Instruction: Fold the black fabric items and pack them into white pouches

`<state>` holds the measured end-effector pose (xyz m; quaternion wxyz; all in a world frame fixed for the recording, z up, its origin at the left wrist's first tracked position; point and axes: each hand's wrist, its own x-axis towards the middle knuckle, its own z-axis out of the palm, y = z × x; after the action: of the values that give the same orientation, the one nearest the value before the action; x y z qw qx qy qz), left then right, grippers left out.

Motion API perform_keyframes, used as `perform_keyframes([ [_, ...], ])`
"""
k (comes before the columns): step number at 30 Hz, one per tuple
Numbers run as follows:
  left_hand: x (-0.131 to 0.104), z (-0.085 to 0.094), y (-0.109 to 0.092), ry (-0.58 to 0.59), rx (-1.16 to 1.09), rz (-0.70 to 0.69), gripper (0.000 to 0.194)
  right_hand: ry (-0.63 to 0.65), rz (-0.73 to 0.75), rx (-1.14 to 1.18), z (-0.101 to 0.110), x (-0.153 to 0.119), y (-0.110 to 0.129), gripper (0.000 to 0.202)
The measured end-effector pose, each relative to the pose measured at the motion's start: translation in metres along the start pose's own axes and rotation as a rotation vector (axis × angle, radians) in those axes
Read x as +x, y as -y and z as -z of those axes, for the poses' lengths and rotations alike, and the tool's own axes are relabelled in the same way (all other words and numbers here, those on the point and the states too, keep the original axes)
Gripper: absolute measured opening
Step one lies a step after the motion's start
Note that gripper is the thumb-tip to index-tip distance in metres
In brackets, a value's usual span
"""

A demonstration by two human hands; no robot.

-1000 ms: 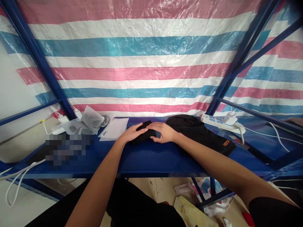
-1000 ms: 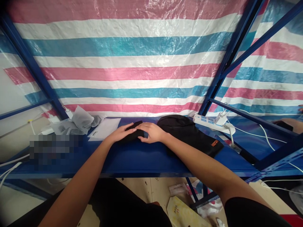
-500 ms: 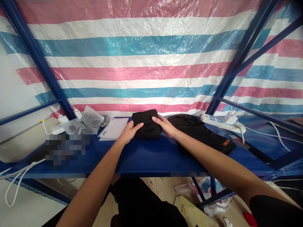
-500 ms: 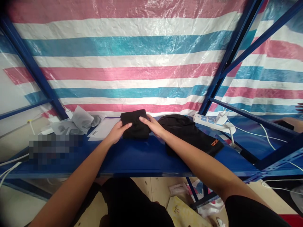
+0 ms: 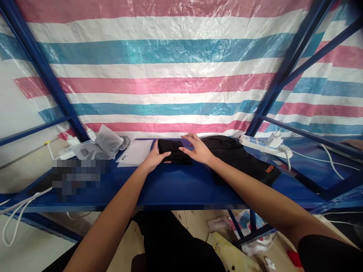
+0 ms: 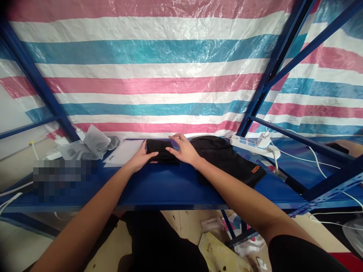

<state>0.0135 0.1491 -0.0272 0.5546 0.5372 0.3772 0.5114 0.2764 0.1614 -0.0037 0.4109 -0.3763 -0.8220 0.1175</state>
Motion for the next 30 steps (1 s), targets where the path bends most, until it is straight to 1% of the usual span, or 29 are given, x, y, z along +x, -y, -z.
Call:
perform_keyframes([
  [2,0.001,-0.002,-0.003,-0.052,-0.037,0.086,0.100,0.121,0.252,-0.045,0.004,-0.002,0.006,0.058],
  [3,0.001,-0.003,-0.004,-0.078,-0.052,0.106,0.093,0.190,0.333,-0.061,0.004,-0.003,0.009,0.059],
  [4,0.002,-0.004,-0.006,-0.102,-0.072,0.119,0.086,0.241,0.383,-0.084,0.003,-0.004,0.009,0.061],
  [6,0.003,-0.004,-0.009,-0.134,-0.109,0.168,0.076,0.277,0.423,-0.157,-0.004,-0.004,0.008,0.059],
  [8,0.003,-0.002,-0.011,-0.141,-0.128,0.232,0.068,0.272,0.436,-0.222,-0.010,-0.003,0.004,0.047],
  [10,0.003,0.000,-0.012,-0.133,-0.099,0.243,0.063,0.265,0.449,-0.258,-0.015,0.000,0.000,0.039],
  [12,0.002,0.004,-0.011,-0.154,0.049,0.147,0.066,0.260,0.454,-0.287,-0.017,0.002,-0.003,0.035],
  [14,-0.001,0.008,-0.010,-0.205,0.338,-0.032,0.068,0.252,0.448,-0.317,-0.017,0.003,-0.003,0.034],
  [16,-0.004,0.011,-0.011,-0.236,0.661,-0.229,0.062,0.237,0.435,-0.343,-0.016,0.003,-0.001,0.034],
  [18,-0.007,0.014,-0.012,-0.191,0.877,-0.396,0.057,0.223,0.427,-0.357,-0.015,0.002,0.001,0.035],
  [20,-0.008,0.014,-0.012,-0.058,0.964,-0.512,0.058,0.211,0.427,-0.355,-0.013,0.002,0.002,0.035],
  [21,-0.008,0.014,-0.011,0.027,0.987,-0.541,0.063,0.210,0.425,-0.347,-0.013,0.001,0.003,0.035],
  [23,-0.007,0.013,-0.007,0.166,1.028,-0.550,0.071,0.210,0.408,-0.324,-0.012,0.001,0.004,0.037],
  [24,-0.005,0.013,-0.005,0.202,1.049,-0.550,0.072,0.204,0.388,-0.311,-0.013,0.001,0.004,0.038],
  [26,-0.002,0.013,-0.002,0.215,1.071,-0.582,0.065,0.178,0.334,-0.279,-0.014,0.000,0.003,0.038],
  [28,0.000,0.014,0.000,0.208,1.063,-0.653,0.051,0.157,0.292,-0.239,-0.014,-0.001,0.002,0.038],
  [30,0.001,0.015,-0.001,0.224,1.065,-0.684,0.040,0.162,0.283,-0.192,-0.014,-0.001,0.001,0.042],
])
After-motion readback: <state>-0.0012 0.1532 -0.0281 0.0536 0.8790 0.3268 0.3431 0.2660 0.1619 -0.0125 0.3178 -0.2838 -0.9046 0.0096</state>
